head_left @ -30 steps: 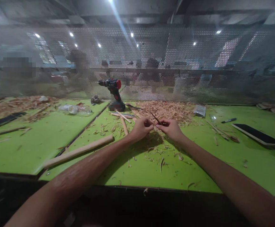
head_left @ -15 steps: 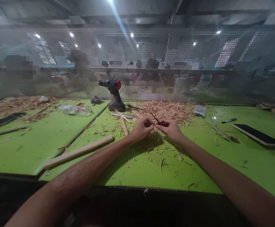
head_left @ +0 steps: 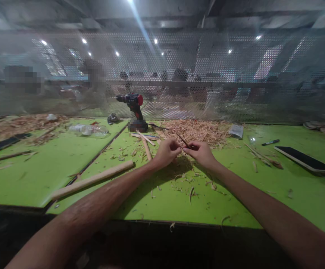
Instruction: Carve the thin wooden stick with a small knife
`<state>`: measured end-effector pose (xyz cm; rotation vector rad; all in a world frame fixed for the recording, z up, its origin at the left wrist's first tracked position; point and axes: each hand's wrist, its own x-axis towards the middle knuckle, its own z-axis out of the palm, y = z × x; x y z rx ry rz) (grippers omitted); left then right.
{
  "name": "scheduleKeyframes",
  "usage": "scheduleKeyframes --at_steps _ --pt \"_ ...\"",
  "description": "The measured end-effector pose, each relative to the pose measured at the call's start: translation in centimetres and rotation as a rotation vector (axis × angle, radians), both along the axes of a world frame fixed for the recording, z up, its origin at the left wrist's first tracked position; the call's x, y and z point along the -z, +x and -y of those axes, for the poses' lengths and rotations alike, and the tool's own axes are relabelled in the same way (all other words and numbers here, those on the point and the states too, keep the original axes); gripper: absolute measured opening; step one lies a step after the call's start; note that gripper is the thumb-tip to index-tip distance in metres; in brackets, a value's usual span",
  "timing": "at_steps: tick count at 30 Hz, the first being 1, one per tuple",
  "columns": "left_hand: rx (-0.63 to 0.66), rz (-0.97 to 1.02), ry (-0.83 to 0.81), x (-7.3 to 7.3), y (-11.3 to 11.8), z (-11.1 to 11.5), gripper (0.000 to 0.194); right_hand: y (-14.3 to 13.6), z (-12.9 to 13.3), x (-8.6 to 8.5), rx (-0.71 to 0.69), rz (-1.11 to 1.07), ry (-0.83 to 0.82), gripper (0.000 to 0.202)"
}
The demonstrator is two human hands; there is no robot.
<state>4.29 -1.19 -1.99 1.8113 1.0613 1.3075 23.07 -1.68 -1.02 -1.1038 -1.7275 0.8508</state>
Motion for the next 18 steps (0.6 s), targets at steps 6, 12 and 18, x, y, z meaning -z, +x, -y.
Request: scheduleKeyframes --at_steps 6,12,18 --pt "0.014 0.015 0.042 0.06 0.0 0.14 0.011 0.12 -0.17 0.02 0.018 -0.005 0.012 0.04" --pt "0.043 -0.02 0.024 0.03 -0.01 0.25 0.011 0.25 -0.42 0.15 0.013 0.001 0.025 0.034" --pt "0.094 -0.008 -0.027 0.18 -0.14 0.2 0.012 0.14 -0.15 -0.22 -0.022 0.001 0.026 0.033"
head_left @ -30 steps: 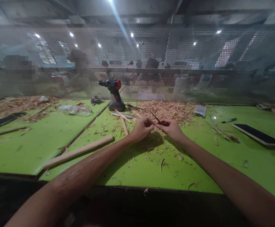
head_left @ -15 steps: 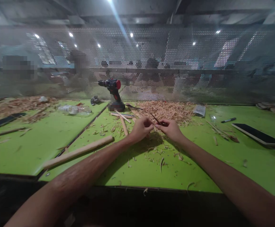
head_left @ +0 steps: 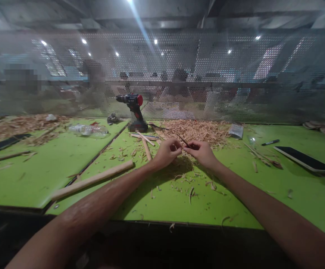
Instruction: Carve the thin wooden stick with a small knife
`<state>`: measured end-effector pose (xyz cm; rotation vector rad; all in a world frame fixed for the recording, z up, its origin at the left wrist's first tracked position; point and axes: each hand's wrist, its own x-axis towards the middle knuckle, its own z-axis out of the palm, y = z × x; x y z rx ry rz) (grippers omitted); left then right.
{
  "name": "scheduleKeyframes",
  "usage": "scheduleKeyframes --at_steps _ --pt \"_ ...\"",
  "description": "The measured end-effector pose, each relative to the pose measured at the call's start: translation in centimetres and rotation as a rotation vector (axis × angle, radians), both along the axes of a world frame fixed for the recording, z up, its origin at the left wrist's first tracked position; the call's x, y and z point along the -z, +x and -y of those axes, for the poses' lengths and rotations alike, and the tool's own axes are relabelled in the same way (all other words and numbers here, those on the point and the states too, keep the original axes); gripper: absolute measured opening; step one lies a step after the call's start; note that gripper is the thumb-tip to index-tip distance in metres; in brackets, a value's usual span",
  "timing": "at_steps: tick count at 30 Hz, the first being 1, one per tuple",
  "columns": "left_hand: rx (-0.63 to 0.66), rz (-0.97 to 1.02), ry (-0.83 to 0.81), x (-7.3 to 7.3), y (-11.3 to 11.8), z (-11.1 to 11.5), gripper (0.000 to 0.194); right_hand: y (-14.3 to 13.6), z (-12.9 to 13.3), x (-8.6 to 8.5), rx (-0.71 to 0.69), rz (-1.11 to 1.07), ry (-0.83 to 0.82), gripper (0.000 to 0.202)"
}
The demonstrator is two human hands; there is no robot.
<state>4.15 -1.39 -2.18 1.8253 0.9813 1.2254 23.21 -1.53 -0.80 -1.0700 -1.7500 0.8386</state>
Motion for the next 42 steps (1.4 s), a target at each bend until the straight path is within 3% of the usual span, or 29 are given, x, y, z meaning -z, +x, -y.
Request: scheduleKeyframes --at_steps 19,31,37,42 --pt "0.01 0.025 0.04 0.05 -0.15 -0.16 0.012 0.04 -0.09 0.02 0.021 0.006 -0.019 0.042" --pt "-0.137 -0.038 0.161 -0.28 0.36 0.22 0.019 -0.35 0.31 0.08 0.02 -0.008 0.026 0.04" --pt "-0.076 -0.052 0.152 -0.28 0.32 0.37 0.01 -0.11 -0.26 0.5 0.012 -0.028 0.018 0.033" --pt "-0.079 -0.077 0.136 -0.19 0.27 0.32 0.014 0.01 -0.3 0.42 0.018 -0.019 0.012 0.03"
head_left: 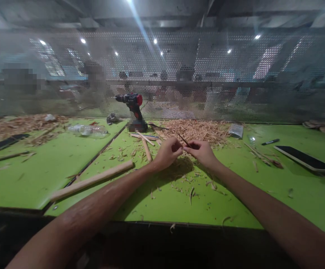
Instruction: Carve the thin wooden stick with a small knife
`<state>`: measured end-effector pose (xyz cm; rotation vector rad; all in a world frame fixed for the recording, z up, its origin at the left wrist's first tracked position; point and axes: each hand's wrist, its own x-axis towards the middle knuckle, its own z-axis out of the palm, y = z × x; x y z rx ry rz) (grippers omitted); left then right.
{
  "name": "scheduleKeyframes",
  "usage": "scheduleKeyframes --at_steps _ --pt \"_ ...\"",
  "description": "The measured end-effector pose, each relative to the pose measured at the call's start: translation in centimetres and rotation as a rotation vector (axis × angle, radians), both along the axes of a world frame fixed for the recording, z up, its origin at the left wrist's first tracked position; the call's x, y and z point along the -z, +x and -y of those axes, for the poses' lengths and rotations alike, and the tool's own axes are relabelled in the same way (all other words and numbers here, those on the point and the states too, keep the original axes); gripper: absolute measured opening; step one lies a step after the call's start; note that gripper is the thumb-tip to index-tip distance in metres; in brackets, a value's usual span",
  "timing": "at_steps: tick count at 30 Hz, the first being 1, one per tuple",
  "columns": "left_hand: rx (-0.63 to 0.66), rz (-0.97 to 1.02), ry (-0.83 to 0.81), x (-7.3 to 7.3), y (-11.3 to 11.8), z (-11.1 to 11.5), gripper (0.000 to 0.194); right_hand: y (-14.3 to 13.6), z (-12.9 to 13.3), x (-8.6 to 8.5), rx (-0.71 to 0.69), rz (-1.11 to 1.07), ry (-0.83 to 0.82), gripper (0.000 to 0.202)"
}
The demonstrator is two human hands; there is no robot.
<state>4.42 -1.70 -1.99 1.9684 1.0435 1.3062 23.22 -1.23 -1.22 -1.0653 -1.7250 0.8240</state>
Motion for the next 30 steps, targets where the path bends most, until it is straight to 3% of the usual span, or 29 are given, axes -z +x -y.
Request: scheduleKeyframes --at_steps 15,22,30 --pt "-0.075 0.003 0.051 0.16 0.01 -0.25 0.017 -0.48 0.54 -0.11 0.004 -0.051 -0.007 0.034" --pt "-0.015 0.007 0.036 0.36 -0.07 -0.22 0.009 -0.23 0.35 -0.13 0.003 -0.033 0.005 0.028" --pt "-0.041 -0.016 0.045 0.4 -0.1 -0.22 0.019 -0.32 0.47 -0.18 -0.004 -0.006 0.026 0.033"
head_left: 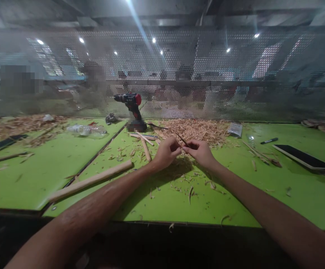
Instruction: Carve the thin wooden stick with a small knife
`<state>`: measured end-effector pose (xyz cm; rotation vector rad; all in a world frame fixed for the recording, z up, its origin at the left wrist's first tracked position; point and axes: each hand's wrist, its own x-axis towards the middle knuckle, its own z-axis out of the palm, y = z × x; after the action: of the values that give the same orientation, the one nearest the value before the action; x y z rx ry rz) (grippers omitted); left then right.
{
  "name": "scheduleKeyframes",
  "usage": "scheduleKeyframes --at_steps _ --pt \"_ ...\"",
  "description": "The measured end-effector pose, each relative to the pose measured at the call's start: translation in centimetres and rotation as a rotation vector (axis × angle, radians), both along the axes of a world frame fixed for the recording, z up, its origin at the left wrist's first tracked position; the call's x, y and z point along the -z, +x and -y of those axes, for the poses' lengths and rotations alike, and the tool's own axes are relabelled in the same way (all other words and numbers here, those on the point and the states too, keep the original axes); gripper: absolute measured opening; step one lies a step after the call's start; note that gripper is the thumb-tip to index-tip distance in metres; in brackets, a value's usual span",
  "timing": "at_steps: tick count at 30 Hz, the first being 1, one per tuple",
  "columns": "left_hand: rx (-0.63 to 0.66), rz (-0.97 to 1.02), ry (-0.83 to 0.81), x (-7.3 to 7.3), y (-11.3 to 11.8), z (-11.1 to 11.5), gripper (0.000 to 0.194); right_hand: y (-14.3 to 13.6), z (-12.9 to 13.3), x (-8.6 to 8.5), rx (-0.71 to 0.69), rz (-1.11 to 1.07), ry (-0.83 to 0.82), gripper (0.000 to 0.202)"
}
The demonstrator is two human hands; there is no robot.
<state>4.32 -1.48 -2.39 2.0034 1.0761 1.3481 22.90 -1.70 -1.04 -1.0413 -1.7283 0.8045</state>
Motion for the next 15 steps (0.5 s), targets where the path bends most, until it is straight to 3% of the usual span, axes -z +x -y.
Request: scheduleKeyframes --at_steps 15 --pt "-0.002 0.052 -0.05 0.32 0.24 -0.15 0.015 -0.28 -0.11 0.42 0.018 0.014 0.013 0.035"
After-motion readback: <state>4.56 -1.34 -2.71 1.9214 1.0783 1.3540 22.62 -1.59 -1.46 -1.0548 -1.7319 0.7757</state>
